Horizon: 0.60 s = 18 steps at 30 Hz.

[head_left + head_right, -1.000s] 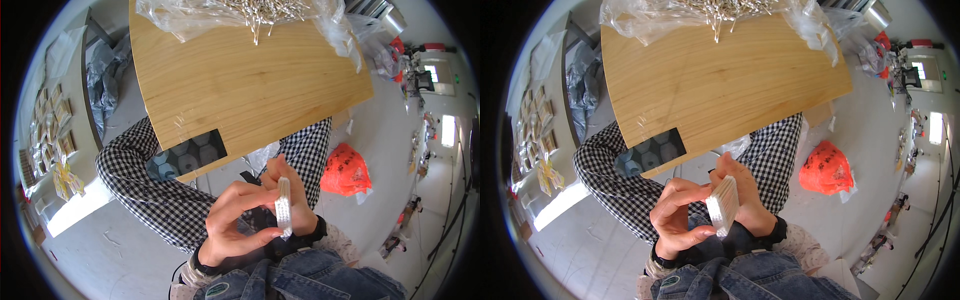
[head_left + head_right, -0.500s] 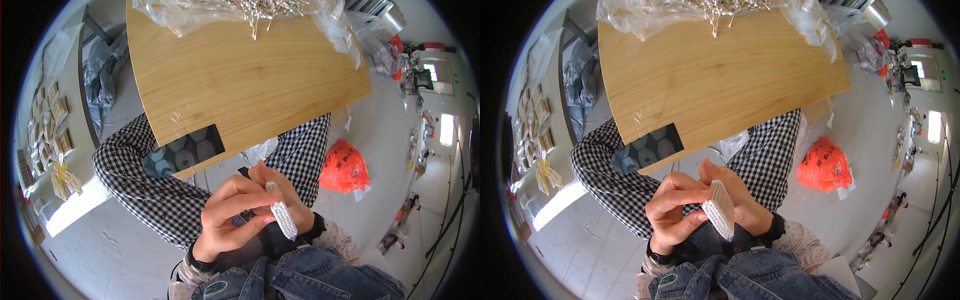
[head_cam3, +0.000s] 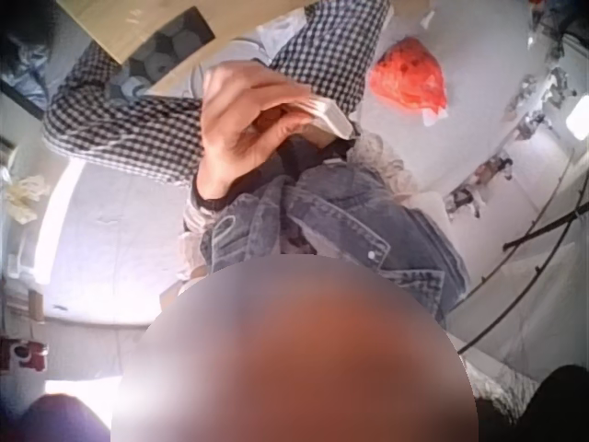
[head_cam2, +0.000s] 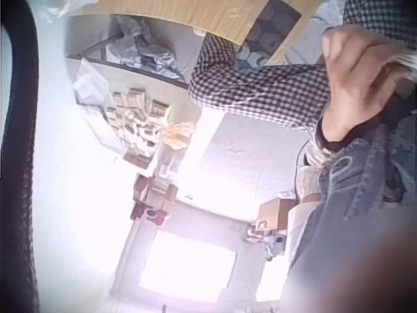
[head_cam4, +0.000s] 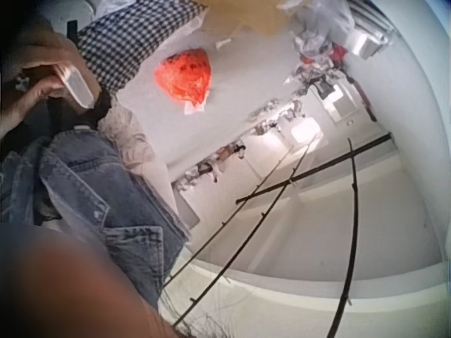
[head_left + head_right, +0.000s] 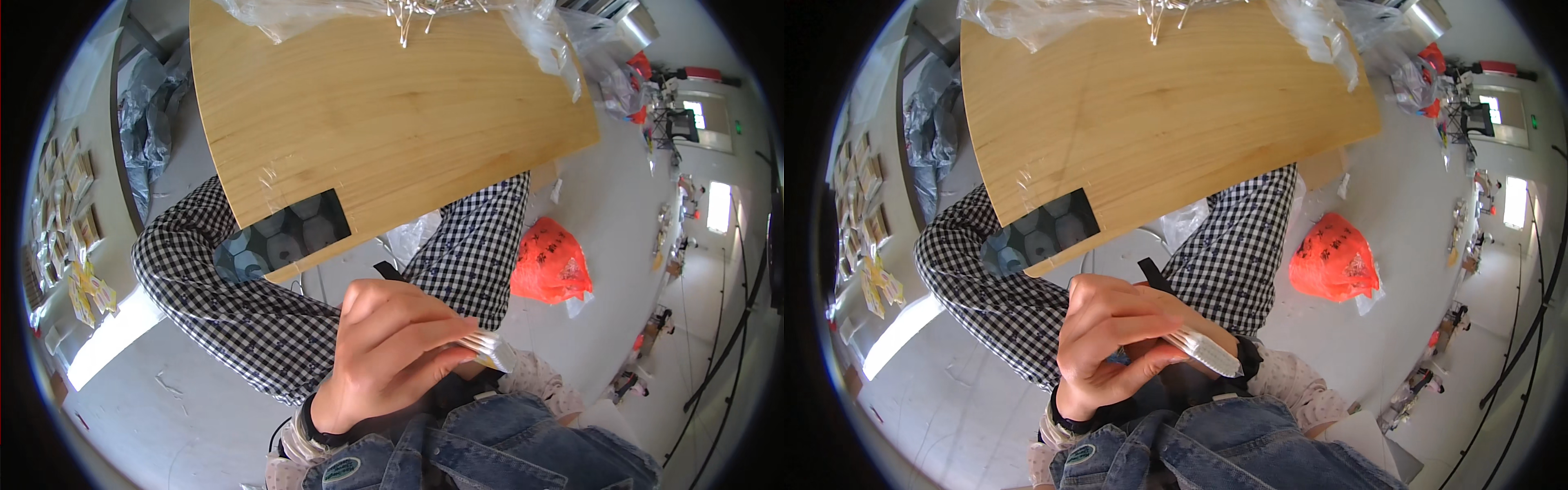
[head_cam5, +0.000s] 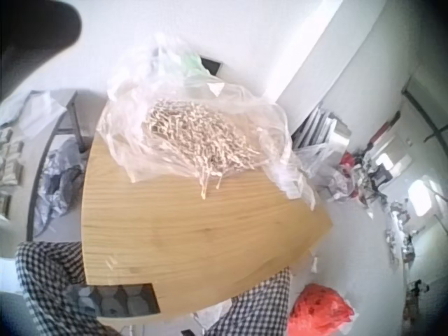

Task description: The recorder packages cotton swabs into small plastic bags and then arranges the bags into a neat stack.

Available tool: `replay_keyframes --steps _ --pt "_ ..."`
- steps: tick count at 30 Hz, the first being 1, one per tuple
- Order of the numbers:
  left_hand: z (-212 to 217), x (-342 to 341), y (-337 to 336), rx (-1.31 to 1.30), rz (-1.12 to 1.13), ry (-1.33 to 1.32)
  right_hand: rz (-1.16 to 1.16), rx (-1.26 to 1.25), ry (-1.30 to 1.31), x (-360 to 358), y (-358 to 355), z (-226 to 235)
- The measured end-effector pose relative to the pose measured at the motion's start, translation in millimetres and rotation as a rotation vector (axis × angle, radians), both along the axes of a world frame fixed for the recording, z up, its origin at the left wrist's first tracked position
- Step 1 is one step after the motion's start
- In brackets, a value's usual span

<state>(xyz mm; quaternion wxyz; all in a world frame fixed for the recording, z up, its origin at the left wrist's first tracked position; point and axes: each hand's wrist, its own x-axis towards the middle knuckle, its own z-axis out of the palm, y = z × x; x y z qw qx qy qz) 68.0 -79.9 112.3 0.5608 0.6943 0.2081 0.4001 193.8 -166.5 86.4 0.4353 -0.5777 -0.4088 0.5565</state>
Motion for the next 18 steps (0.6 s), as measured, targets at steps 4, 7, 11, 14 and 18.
replay_keyframes --steps 4,7,11,14,18 --pt "2 1 -3 -0.038 0.022 0.025 0.027 0.029 0.054 1 0 -4" --pt "1 0 -3 -0.021 -0.003 -0.003 0.047 0.054 0.098 3 0 -6" --pt "-2 -1 -3 0.002 -0.026 -0.021 0.073 0.088 0.159 6 -1 -7" --pt "-6 -2 -1 0.01 -0.052 -0.037 0.086 0.115 0.2 9 -2 -6" --pt "-4 -6 -1 -0.011 -0.019 0.009 0.116 0.154 0.277 11 -1 -9"
